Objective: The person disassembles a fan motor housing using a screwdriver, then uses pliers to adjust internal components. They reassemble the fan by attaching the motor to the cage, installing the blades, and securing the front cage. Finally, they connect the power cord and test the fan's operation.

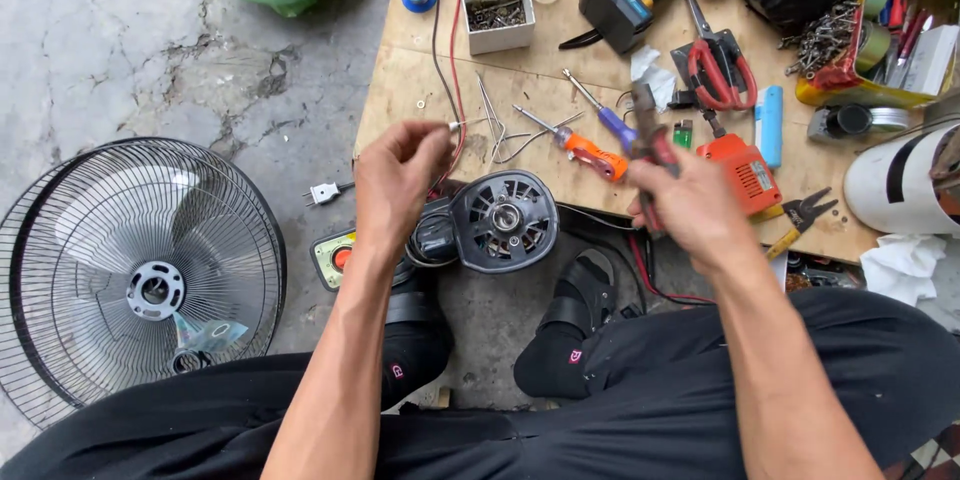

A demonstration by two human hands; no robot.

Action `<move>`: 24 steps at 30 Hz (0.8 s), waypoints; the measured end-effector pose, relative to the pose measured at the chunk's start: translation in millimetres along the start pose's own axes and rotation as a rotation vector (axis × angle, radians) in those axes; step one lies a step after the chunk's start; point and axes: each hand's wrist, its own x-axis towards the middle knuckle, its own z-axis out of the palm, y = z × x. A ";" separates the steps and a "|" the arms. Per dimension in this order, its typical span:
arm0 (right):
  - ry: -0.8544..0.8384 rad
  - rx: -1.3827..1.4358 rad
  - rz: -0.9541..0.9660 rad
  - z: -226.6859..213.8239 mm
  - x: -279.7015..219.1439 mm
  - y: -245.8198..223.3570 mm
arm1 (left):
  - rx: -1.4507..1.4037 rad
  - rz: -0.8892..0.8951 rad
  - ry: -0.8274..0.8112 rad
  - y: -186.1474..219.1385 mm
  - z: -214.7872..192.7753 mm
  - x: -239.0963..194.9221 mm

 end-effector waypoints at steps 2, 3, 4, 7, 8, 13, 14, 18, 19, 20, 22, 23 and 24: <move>-0.011 -0.334 0.061 8.3 15.5 12.3 | 0.340 0.021 -0.145 2.1 -5.2 -8.1; -0.011 -0.331 0.063 11.8 17.9 13.2 | 0.343 0.021 -0.147 -0.3 -2.6 -9.0; -0.039 -0.514 0.069 15.4 20.5 14.1 | 0.440 0.031 -0.221 -2.8 -0.1 -9.8; -0.085 -0.668 0.068 26.0 26.8 9.8 | 0.562 0.071 -0.308 -12.8 4.5 -6.9; -0.098 -0.642 0.062 29.1 28.8 7.6 | 0.584 0.102 -0.322 -17.0 5.9 -5.0; -0.095 -0.638 0.095 32.8 32.3 16.4 | 0.575 0.081 -0.423 -6.8 9.9 -0.7; -0.103 -0.612 0.111 34.1 25.3 4.6 | 0.588 0.059 -0.461 -3.9 10.7 -0.2; -0.109 -0.619 0.120 33.3 31.5 14.2 | 0.567 0.017 -0.450 -24.4 14.1 6.5; -0.104 -0.624 0.126 32.3 34.8 21.1 | 0.534 -0.017 -0.434 -31.0 13.7 7.8; -0.100 -0.628 0.132 31.5 37.9 28.0 | 0.500 -0.051 -0.418 -37.7 13.0 8.8; -0.098 -0.615 0.130 33.0 34.7 25.9 | 0.463 -0.057 -0.401 -48.3 14.1 9.7; -0.093 -0.601 0.126 33.8 33.3 24.7 | 0.427 -0.057 -0.386 -53.5 14.5 10.2; -0.096 -0.603 0.127 35.1 30.6 21.9 | 0.427 -0.061 -0.383 -52.7 14.0 8.8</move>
